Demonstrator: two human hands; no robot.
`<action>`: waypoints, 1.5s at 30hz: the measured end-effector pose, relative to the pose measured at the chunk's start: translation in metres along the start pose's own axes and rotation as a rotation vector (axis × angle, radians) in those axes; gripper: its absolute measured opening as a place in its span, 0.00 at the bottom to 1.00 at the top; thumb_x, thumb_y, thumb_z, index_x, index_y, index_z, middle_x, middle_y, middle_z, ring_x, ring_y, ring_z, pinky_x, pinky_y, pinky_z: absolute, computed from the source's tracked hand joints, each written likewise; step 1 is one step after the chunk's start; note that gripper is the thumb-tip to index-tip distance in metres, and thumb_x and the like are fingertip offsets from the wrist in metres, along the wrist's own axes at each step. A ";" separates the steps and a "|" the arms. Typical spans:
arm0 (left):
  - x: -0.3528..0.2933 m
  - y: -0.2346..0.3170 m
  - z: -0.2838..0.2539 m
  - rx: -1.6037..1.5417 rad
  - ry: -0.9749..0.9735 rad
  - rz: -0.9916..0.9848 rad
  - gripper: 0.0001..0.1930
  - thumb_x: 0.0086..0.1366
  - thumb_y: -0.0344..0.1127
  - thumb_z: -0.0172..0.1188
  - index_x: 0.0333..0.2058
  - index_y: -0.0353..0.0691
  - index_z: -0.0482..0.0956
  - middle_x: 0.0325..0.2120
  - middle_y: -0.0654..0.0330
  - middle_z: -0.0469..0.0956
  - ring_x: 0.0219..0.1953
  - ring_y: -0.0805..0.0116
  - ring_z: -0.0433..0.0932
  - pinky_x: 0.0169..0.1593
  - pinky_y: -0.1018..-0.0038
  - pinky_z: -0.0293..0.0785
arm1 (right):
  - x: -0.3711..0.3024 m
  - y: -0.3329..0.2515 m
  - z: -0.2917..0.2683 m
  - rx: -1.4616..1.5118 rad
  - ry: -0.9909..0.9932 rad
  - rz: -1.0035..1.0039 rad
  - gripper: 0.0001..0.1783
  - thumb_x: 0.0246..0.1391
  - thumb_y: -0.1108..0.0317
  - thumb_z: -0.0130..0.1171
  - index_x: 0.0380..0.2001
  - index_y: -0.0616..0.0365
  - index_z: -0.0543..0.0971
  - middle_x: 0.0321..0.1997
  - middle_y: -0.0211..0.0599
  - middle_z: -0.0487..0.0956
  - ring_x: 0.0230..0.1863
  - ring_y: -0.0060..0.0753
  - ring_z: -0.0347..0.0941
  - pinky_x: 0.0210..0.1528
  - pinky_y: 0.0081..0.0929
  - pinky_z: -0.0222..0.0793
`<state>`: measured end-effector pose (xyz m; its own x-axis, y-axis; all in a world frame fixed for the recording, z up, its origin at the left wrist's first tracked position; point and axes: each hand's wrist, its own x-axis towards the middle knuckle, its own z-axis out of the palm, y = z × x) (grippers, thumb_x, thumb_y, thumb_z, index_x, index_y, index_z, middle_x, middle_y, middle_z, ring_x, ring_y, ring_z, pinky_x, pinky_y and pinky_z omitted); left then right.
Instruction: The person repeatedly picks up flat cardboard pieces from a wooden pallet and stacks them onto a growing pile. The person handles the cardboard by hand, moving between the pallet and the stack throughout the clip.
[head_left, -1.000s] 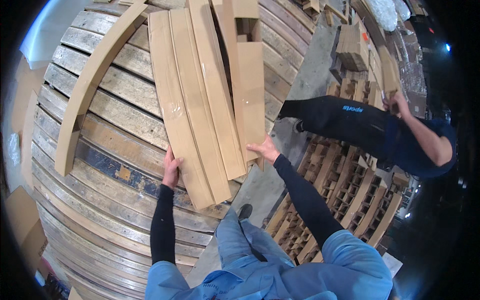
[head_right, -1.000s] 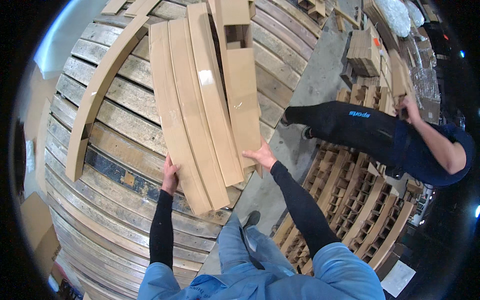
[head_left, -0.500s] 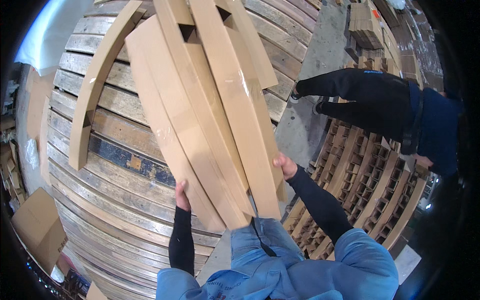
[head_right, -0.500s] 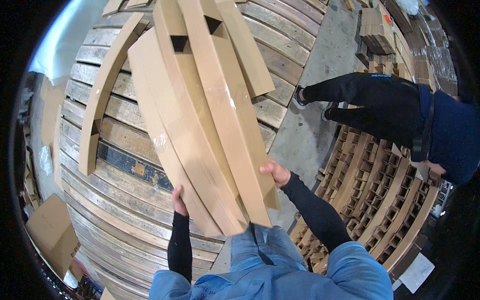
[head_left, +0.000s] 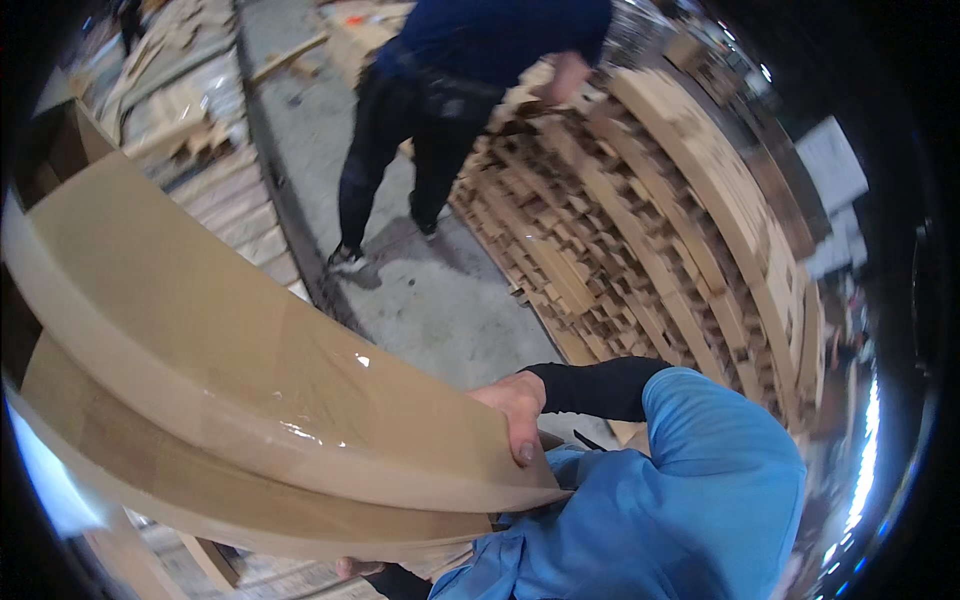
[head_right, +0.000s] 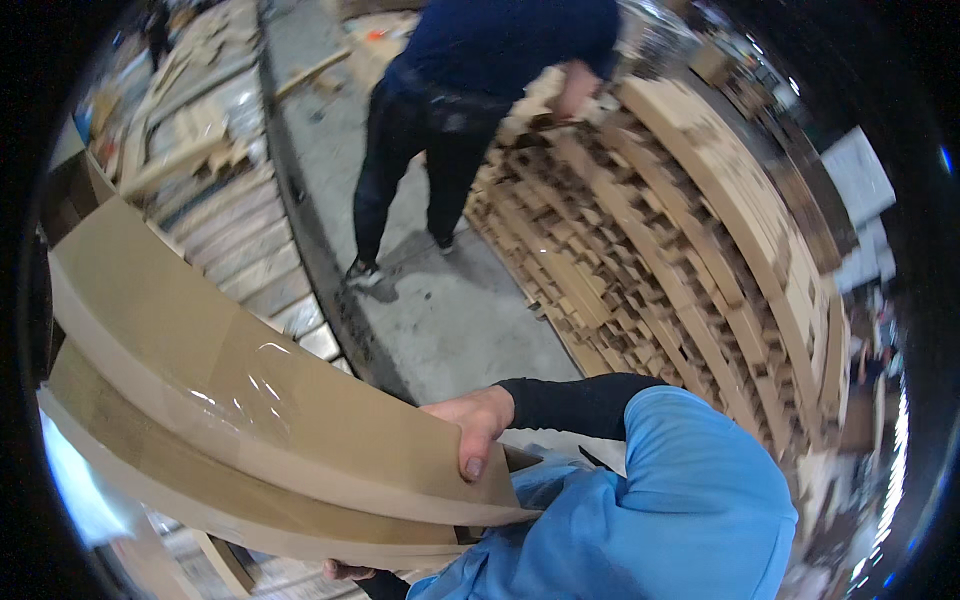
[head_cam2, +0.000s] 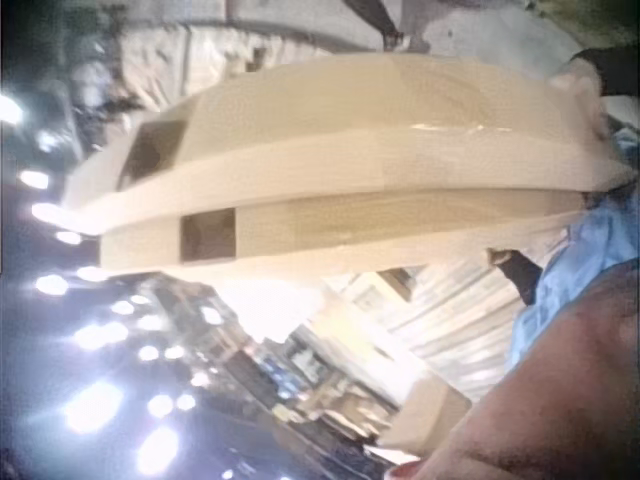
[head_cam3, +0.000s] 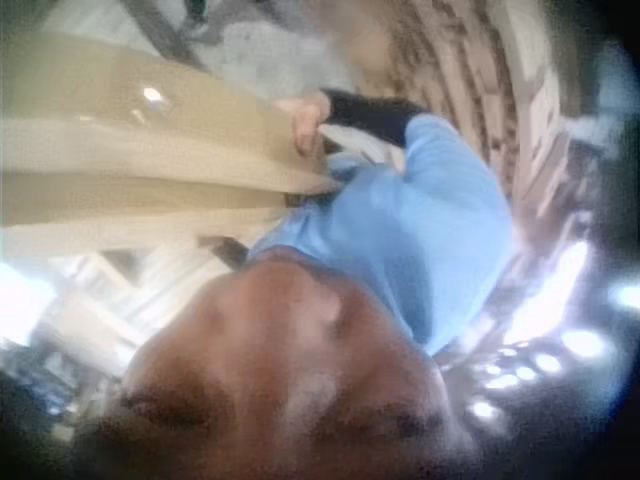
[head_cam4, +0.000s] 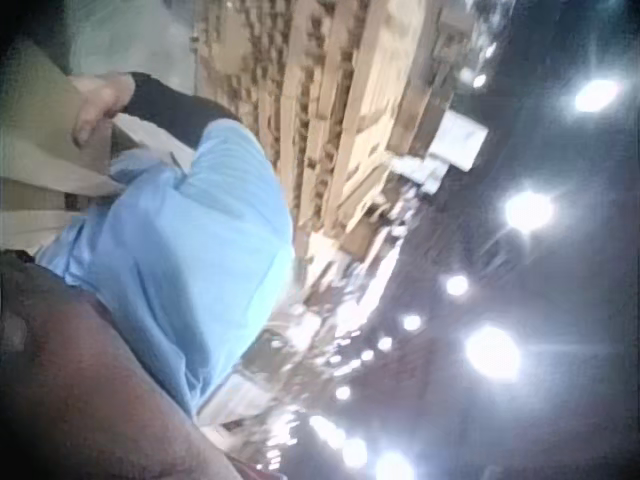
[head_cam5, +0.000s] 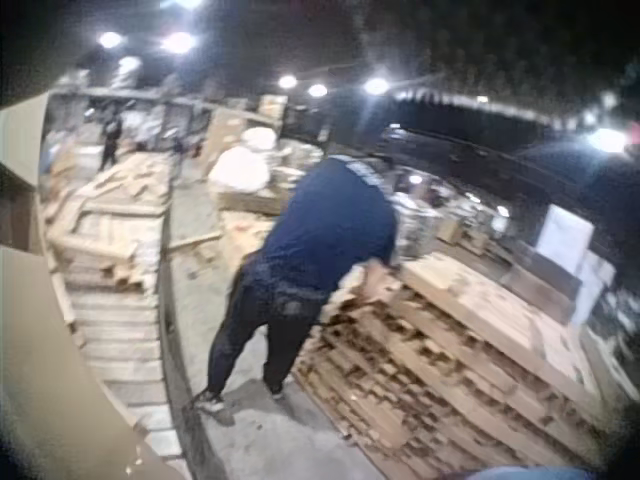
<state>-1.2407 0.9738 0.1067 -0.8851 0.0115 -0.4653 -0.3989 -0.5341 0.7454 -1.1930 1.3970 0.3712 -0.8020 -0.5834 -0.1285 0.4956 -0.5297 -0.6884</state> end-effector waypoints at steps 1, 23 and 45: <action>-0.001 0.005 0.026 0.029 -0.075 0.000 0.26 0.59 0.48 0.50 0.48 0.32 0.73 0.44 0.53 0.77 0.43 0.58 0.76 0.47 0.59 0.76 | -0.033 0.000 0.019 -0.064 0.065 -0.059 0.60 0.30 0.62 0.81 0.66 0.64 0.59 0.64 0.40 0.69 0.63 0.32 0.65 0.62 0.36 0.61; -0.544 -0.271 0.694 0.472 -1.980 -0.639 0.29 0.62 0.55 0.53 0.51 0.35 0.71 0.43 0.53 0.79 0.44 0.60 0.80 0.49 0.67 0.78 | -0.718 0.190 0.244 -0.306 0.985 -1.705 0.35 0.56 0.50 0.56 0.60 0.64 0.69 0.55 0.48 0.78 0.50 0.42 0.80 0.54 0.41 0.77; -0.800 -0.536 0.829 1.107 -2.160 -0.986 0.28 0.65 0.55 0.52 0.53 0.38 0.71 0.43 0.55 0.79 0.42 0.63 0.81 0.45 0.67 0.81 | -0.961 0.238 0.305 -0.656 2.992 0.580 0.46 0.46 0.44 0.65 0.60 0.67 0.64 0.56 0.61 0.71 0.58 0.56 0.70 0.58 0.43 0.68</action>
<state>-0.5178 1.9516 0.4745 0.7792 0.5378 -0.3220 0.0598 0.4475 0.8923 -0.2024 1.6436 0.5487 0.4993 0.8053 0.3197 0.8621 -0.4250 -0.2759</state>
